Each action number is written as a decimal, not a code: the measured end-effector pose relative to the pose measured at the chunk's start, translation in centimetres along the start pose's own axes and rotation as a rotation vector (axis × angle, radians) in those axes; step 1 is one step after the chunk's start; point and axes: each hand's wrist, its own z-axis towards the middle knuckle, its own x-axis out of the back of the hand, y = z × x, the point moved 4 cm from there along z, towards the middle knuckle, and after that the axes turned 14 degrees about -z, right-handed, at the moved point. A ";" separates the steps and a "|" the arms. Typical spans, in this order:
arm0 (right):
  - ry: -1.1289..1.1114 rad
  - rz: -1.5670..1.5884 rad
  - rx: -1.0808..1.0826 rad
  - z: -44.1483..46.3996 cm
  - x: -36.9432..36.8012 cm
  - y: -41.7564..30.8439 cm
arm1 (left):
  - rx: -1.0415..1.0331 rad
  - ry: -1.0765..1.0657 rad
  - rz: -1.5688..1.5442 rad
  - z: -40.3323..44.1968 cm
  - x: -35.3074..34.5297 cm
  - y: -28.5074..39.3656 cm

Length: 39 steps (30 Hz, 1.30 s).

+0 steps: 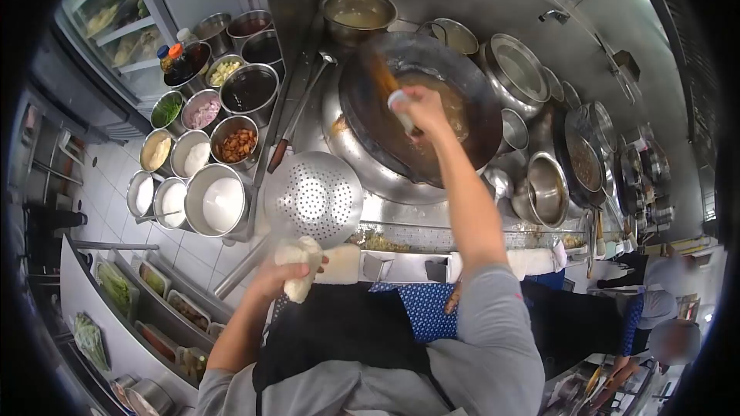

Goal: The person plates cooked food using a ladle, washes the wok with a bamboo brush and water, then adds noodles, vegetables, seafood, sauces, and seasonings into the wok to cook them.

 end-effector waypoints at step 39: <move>0.221 -1.010 0.170 4.8 13.0 6.2 | -0.834 -0.262 1.403 20.4 -22.7 -5.9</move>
